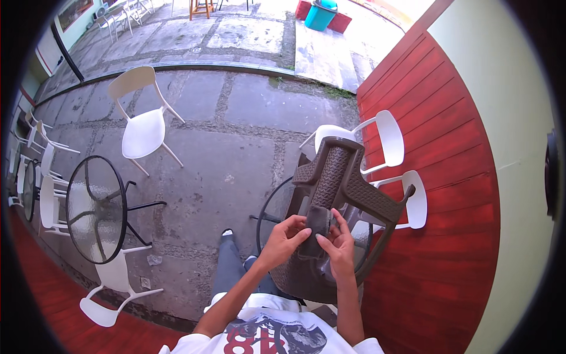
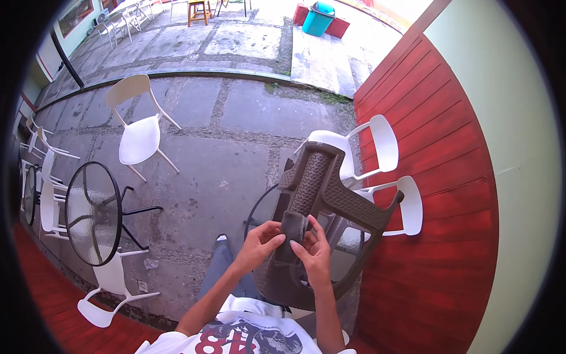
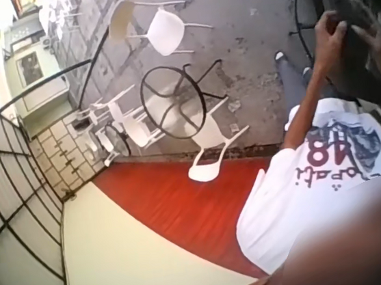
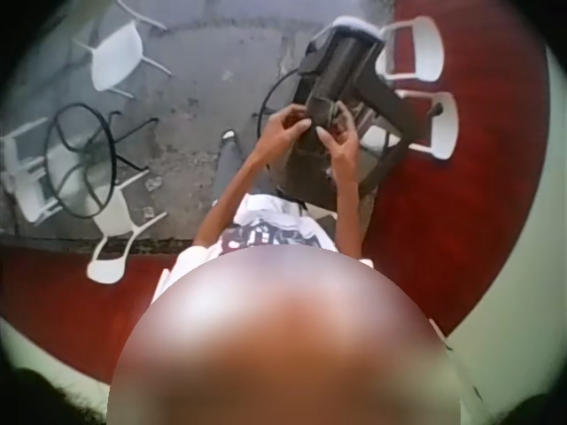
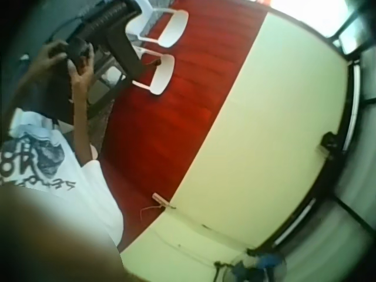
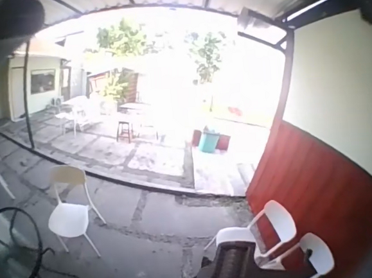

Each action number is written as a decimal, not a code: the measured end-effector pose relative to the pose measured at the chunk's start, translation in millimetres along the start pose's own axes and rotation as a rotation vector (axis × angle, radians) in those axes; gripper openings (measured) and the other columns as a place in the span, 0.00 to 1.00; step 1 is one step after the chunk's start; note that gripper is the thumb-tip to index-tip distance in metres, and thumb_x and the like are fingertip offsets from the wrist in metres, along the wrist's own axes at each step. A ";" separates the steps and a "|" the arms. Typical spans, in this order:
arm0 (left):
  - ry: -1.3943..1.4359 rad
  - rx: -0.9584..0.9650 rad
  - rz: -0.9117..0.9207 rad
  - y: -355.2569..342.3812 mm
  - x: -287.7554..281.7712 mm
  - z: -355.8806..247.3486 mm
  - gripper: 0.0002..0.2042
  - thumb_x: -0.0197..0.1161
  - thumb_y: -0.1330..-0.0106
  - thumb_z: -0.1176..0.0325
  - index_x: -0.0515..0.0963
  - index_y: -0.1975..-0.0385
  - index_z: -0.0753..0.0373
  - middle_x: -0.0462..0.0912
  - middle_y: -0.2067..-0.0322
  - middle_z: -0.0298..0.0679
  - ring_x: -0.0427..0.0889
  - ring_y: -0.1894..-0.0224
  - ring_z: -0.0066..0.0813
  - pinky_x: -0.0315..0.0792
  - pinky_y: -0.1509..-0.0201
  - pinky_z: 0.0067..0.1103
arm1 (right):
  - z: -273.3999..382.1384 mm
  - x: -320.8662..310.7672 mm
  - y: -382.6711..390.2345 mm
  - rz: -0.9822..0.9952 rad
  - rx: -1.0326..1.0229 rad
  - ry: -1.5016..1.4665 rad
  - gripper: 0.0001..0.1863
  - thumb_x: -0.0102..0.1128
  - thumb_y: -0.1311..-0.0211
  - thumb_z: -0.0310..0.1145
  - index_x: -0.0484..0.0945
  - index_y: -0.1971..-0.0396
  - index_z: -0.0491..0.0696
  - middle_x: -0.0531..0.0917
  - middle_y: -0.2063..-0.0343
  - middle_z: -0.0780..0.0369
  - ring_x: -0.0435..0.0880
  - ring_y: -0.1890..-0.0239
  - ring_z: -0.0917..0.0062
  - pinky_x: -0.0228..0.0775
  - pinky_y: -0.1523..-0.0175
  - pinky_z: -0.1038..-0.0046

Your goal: Repairing a plastic chair by attaching or adjusting leg caps.

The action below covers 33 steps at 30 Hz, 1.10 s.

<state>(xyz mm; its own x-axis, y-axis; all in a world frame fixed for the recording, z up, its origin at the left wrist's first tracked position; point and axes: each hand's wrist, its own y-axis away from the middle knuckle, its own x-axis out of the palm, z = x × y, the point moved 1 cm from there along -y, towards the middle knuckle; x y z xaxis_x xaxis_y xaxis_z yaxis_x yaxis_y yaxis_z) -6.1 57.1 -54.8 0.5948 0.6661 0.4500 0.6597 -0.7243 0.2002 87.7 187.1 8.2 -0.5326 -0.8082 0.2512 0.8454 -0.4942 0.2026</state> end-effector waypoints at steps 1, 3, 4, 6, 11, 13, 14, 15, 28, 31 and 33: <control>0.027 0.009 0.013 2.7 0.2 -2.3 0.12 0.61 0.26 0.72 0.77 0.46 0.65 0.81 0.61 0.31 0.79 0.56 0.15 0.75 0.50 0.18 | -2.1 -3.6 1.1 0.022 0.062 0.016 0.38 0.64 0.36 0.19 0.58 0.28 0.40 0.81 0.49 0.58 0.82 0.47 0.77 0.74 0.39 0.76; 0.048 -0.001 0.035 4.6 4.3 -3.1 0.12 0.62 0.26 0.74 0.77 0.46 0.65 0.80 0.61 0.31 0.79 0.57 0.14 0.75 0.51 0.16 | -10.1 -20.9 3.7 0.027 0.130 0.019 0.35 0.64 0.36 0.20 0.61 0.29 0.39 0.81 0.48 0.58 0.82 0.47 0.78 0.74 0.39 0.75; 0.040 -0.005 0.050 5.2 7.5 -1.4 0.12 0.62 0.27 0.75 0.76 0.46 0.64 0.80 0.60 0.30 0.79 0.57 0.14 0.75 0.52 0.16 | -18.3 -35.8 4.6 0.104 0.202 0.027 0.32 0.64 0.35 0.20 0.65 0.32 0.39 0.81 0.48 0.60 0.82 0.47 0.78 0.73 0.39 0.75; 0.031 -0.031 0.051 12.5 14.2 1.2 0.12 0.62 0.27 0.75 0.76 0.46 0.64 0.80 0.60 0.30 0.79 0.58 0.13 0.75 0.54 0.15 | -22.9 -51.6 16.9 0.182 0.295 0.023 0.29 0.64 0.35 0.21 0.69 0.34 0.40 0.81 0.48 0.61 0.81 0.47 0.78 0.73 0.38 0.75; 0.107 -0.136 0.194 15.9 7.9 -5.4 0.13 0.59 0.25 0.69 0.76 0.45 0.62 0.79 0.54 0.32 0.79 0.55 0.15 0.75 0.55 0.16 | -12.3 -42.4 14.3 0.180 -0.062 0.037 0.19 0.60 0.40 0.14 0.83 0.50 0.41 0.77 0.43 0.60 0.80 0.47 0.78 0.70 0.42 0.78; 0.249 -0.243 0.197 8.2 1.4 -5.7 0.15 0.59 0.25 0.67 0.75 0.43 0.61 0.78 0.52 0.33 0.78 0.52 0.16 0.75 0.52 0.18 | -15.2 -48.7 5.3 0.166 -0.108 0.121 0.16 0.57 0.44 0.13 0.83 0.56 0.41 0.76 0.42 0.58 0.80 0.47 0.78 0.70 0.43 0.79; 0.391 -0.330 0.201 6.5 0.2 -4.7 0.17 0.59 0.26 0.64 0.73 0.41 0.60 0.77 0.50 0.33 0.77 0.50 0.17 0.76 0.50 0.20 | -16.6 -52.3 2.9 0.161 -0.168 0.210 0.14 0.55 0.48 0.12 0.84 0.63 0.40 0.76 0.40 0.56 0.80 0.47 0.77 0.70 0.45 0.80; 0.396 -0.350 0.180 -0.5 -1.8 -5.6 0.17 0.59 0.26 0.64 0.73 0.41 0.60 0.77 0.50 0.33 0.77 0.50 0.17 0.76 0.50 0.20 | -15.2 -50.1 -6.9 0.162 -0.142 0.199 0.14 0.55 0.48 0.12 0.84 0.63 0.40 0.76 0.40 0.56 0.80 0.47 0.77 0.70 0.45 0.80; -0.030 -0.294 0.272 17.5 21.3 -16.1 0.28 0.68 0.34 0.73 0.68 0.35 0.59 0.76 0.47 0.37 0.77 0.47 0.22 0.73 0.45 0.21 | -16.8 -56.4 17.6 0.162 0.041 0.177 0.15 0.71 0.44 0.34 0.71 0.76 0.47 0.75 0.42 0.52 0.76 0.44 0.74 0.66 0.39 0.73; 0.086 -0.234 0.271 24.1 31.2 -8.5 0.26 0.68 0.36 0.77 0.69 0.37 0.61 0.76 0.48 0.37 0.77 0.47 0.21 0.74 0.45 0.21 | -19.3 -41.3 25.6 0.089 0.057 -0.098 0.13 0.69 0.41 0.32 0.75 0.62 0.45 0.76 0.43 0.54 0.77 0.44 0.75 0.67 0.37 0.72; 0.114 -0.154 0.153 28.1 38.4 -9.8 0.25 0.66 0.40 0.83 0.70 0.42 0.63 0.76 0.52 0.35 0.77 0.52 0.19 0.75 0.47 0.20 | -27.7 -46.1 32.0 0.120 0.136 -0.163 0.18 0.69 0.41 0.31 0.74 0.54 0.45 0.77 0.44 0.56 0.77 0.44 0.75 0.67 0.36 0.71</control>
<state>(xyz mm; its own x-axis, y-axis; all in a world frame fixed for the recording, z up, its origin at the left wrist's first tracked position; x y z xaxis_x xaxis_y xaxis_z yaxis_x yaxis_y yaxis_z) 30.7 60.6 -23.4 0.6210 0.5286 0.5788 0.4828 -0.8397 0.2488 140.5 199.7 -23.1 -0.4376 -0.7905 0.4285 0.8957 -0.3413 0.2850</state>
